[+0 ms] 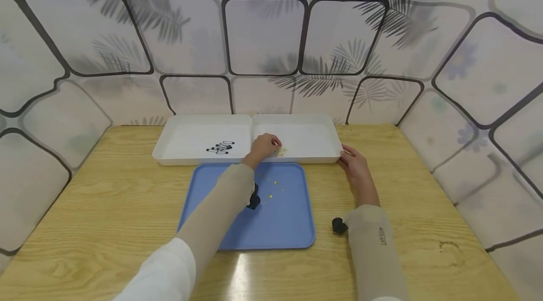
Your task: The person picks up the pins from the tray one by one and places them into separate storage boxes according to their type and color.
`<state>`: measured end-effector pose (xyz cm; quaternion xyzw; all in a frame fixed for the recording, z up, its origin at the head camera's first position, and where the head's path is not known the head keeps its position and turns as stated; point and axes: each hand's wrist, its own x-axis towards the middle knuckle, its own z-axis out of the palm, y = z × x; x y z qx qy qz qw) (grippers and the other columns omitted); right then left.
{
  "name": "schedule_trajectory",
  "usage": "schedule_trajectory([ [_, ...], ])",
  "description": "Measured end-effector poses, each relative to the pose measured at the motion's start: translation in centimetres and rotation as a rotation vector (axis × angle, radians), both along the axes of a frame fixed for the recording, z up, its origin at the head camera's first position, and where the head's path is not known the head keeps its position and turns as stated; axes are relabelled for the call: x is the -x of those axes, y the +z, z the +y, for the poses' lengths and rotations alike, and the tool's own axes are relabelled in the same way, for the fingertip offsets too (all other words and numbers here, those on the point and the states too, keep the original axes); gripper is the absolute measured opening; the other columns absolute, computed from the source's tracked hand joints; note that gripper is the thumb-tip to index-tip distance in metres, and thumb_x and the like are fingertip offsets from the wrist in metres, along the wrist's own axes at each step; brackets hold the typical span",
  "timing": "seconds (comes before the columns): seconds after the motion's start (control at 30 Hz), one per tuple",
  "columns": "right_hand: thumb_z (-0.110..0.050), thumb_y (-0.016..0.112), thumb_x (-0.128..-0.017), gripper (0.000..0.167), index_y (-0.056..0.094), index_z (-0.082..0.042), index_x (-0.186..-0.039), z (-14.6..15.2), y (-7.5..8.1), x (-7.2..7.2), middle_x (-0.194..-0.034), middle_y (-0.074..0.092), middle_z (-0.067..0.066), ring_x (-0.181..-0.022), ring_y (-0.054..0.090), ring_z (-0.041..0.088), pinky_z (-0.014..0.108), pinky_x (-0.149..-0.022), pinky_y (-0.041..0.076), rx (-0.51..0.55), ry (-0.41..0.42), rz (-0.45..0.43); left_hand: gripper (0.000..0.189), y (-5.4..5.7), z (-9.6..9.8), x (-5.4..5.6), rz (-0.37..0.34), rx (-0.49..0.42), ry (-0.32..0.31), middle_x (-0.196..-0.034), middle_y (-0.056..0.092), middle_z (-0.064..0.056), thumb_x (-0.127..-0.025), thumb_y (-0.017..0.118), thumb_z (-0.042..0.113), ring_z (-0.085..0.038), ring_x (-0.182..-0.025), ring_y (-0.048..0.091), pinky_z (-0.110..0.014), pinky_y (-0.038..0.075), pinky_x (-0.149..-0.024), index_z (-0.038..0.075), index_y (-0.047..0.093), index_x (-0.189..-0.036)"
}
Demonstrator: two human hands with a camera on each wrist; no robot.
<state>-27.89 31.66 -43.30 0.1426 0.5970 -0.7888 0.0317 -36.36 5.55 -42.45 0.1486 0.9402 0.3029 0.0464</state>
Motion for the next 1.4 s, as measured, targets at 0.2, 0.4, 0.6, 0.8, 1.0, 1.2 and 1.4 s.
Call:
schedule_trajectory([
  [0.2, -0.005, 0.041, -0.098, 0.055, 0.015, -0.002, -0.146, -0.1, -0.4, 0.1, -0.142, 0.025, 0.018, -0.118, 0.043, 0.017, 0.030, -0.103, 0.026, 0.016, 0.000, 0.001, 0.012, -1.0, -0.1, 0.8, 0.038, 0.035, 0.038, -0.091, 0.065, 0.000, -0.087, 0.062, 0.013, -0.014, -0.082, 0.059, -0.026, 0.047, -0.067, 0.013, 0.072, -0.094],
  [0.4, -0.003, 0.041, -0.097, 0.054, 0.016, -0.001, -0.145, -0.2, -0.2, -0.1, -0.126, 0.040, 0.013, -0.104, 0.052, 0.011, 0.030, -0.103, 0.027, 0.011, -0.006, 0.018, 0.013, -0.5, -0.4, 0.4, 0.062, 0.016, 0.046, -0.095, 0.063, 0.001, -0.088, 0.063, 0.017, -0.014, -0.086, 0.057, -0.026, 0.046, -0.069, 0.015, 0.070, -0.099],
  [0.6, 0.000, 0.042, -0.096, 0.055, 0.014, 0.003, -0.144, 0.3, -0.3, -0.1, -0.098, 0.058, -0.002, -0.093, 0.057, 0.009, 0.030, -0.102, 0.028, 0.056, -0.008, 0.054, 0.014, 0.4, -0.7, -1.1, 0.092, -0.076, 0.017, -0.098, 0.061, 0.002, -0.089, 0.062, 0.019, -0.013, -0.084, 0.056, -0.024, 0.044, -0.064, 0.015, 0.069, -0.101],
  [0.8, -0.001, 0.042, -0.096, 0.055, 0.015, 0.001, -0.145, 0.5, -0.3, 0.0, -0.094, 0.060, -0.003, -0.089, 0.059, 0.008, 0.029, -0.101, 0.029, 0.076, 0.004, 0.053, 0.015, 1.7, -1.6, -3.8, 0.138, -0.172, -0.021, -0.095, 0.061, 0.001, -0.088, 0.064, 0.021, -0.012, -0.079, 0.055, -0.021, 0.042, -0.060, 0.013, 0.069, -0.100],
  [1.0, -0.002, 0.045, -0.096, 0.057, 0.016, 0.001, -0.145, 0.3, 0.2, -0.1, -0.097, 0.057, -0.002, -0.092, 0.057, 0.009, 0.029, -0.101, 0.028, 0.077, -0.005, 0.040, 0.014, 3.2, -2.8, -7.2, 0.140, -0.336, -0.051, -0.090, 0.061, 0.002, -0.086, 0.066, 0.019, -0.011, -0.070, 0.053, -0.021, 0.041, -0.054, 0.011, 0.069, -0.098],
  [1.2, -0.001, 0.045, -0.095, 0.057, 0.016, 0.000, -0.145, 0.4, 0.1, -0.2, -0.104, 0.055, 0.000, -0.102, 0.055, 0.012, 0.028, -0.100, 0.029, 0.082, -0.020, 0.031, 0.013, 3.2, -3.7, -11.0, 0.111, -0.423, -0.064, -0.088, 0.060, 0.003, -0.085, 0.067, 0.016, -0.010, -0.068, 0.051, -0.021, 0.042, -0.055, 0.010, 0.069, -0.097],
  [1.4, -0.003, 0.043, -0.096, 0.056, 0.016, -0.002, -0.145, 0.2, -0.3, -0.1, -0.133, 0.037, 0.012, -0.116, 0.045, 0.015, 0.028, -0.101, 0.029, 0.043, -0.011, 0.007, 0.012, 1.6, -4.4, -14.1, 0.057, -0.460, -0.069, -0.083, 0.062, 0.003, -0.083, 0.070, 0.012, -0.010, -0.062, 0.050, -0.021, 0.041, -0.052, 0.007, 0.070, -0.093],
])
